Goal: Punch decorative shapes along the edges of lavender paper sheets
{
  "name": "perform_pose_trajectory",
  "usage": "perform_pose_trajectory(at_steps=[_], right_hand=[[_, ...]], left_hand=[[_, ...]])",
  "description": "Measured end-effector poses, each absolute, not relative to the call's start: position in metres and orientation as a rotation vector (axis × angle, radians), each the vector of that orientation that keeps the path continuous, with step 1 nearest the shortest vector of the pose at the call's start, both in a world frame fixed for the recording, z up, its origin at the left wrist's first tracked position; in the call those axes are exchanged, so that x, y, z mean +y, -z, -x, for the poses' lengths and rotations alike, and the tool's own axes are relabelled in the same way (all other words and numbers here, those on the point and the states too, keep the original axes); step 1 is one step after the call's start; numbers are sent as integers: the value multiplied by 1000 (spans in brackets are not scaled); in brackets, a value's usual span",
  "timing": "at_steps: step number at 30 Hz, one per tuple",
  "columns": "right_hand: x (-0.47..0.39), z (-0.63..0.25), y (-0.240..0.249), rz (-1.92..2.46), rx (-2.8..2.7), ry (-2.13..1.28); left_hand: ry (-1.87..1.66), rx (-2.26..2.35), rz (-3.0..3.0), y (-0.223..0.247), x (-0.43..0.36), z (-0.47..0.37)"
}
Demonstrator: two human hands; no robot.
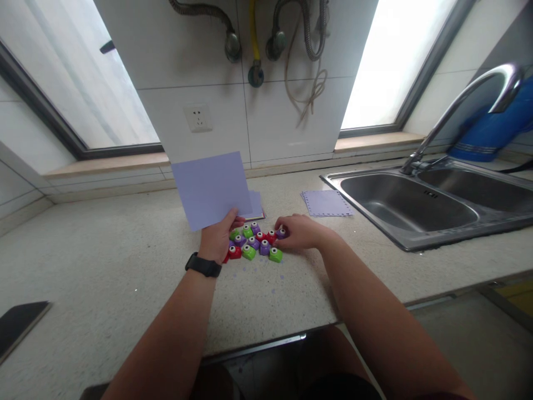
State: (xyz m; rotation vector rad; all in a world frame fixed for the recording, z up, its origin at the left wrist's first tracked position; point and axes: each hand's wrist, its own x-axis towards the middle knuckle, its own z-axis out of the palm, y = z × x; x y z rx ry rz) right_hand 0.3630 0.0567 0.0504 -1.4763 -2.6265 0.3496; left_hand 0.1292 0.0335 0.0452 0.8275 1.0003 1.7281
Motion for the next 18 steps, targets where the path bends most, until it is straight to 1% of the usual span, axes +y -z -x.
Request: perform_pose_trajectory(at_steps=[18], right_hand=[[62,-365,-43,1443,-2649,-322]], left_hand=[[-1730,1009,-834,-42,34,-129]])
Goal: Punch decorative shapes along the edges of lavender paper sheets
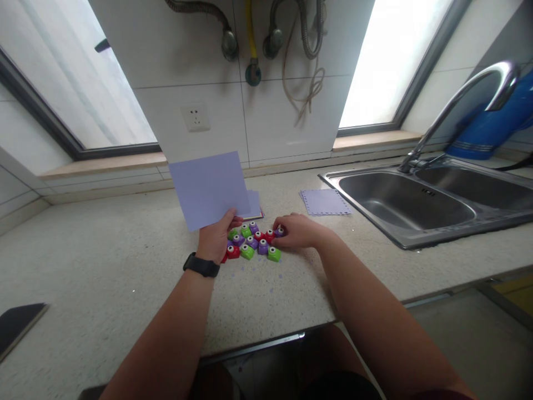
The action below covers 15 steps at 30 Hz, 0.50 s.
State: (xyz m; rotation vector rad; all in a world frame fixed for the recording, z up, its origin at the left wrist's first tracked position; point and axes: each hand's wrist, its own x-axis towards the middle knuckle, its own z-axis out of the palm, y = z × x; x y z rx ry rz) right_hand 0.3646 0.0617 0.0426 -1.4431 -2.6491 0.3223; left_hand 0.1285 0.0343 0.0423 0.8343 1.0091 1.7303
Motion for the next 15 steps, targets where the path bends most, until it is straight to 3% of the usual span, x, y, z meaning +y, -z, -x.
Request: perform_pose_trajectory(at_steps=[15], right_hand=[[63,-363,-43,1476,-2629,-333]], left_hand=[[-1731,1013,-839,-43,34,-128]])
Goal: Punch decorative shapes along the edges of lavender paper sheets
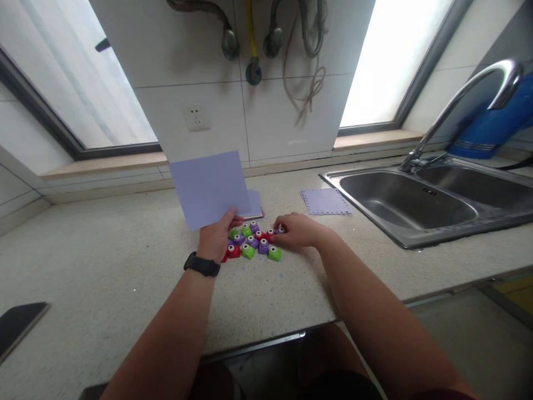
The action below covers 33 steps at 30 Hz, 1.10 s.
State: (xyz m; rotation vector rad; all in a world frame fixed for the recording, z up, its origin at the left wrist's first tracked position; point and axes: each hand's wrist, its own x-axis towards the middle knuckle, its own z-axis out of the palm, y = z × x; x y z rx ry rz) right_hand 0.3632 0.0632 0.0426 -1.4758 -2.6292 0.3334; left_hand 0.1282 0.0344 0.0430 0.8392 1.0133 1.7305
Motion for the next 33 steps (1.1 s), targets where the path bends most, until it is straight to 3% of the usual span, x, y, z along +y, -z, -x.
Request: perform_pose_trajectory(at_steps=[33], right_hand=[[47,-363,-65,1406,-2717,-752]], left_hand=[[-1717,1011,-836,-46,33,-129]])
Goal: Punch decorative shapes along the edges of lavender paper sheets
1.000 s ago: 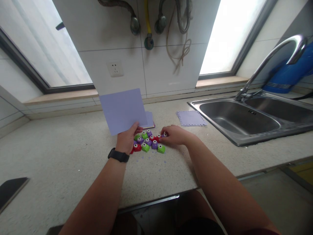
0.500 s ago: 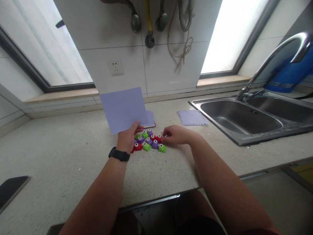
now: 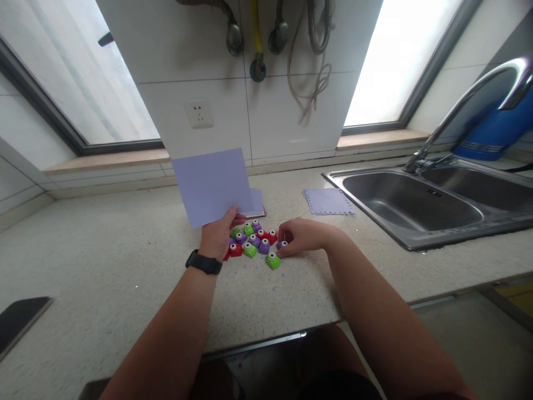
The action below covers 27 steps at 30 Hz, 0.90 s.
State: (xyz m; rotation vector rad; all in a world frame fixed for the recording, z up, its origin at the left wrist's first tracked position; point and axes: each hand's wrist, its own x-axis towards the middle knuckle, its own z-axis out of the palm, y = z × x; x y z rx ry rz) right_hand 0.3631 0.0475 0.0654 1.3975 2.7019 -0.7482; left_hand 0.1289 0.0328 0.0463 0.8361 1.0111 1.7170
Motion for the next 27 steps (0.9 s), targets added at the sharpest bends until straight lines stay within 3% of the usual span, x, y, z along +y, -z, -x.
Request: perform_pose_trajectory(at_steps=[10,27], right_hand=[[47,-364,-66,-1282,2670,1085],[32,-352,-77,-1161,2794,861]], left_hand=[[-1707,1021,-859,-43,35,-127],[-1696,1066,-873,-42,36,-127]])
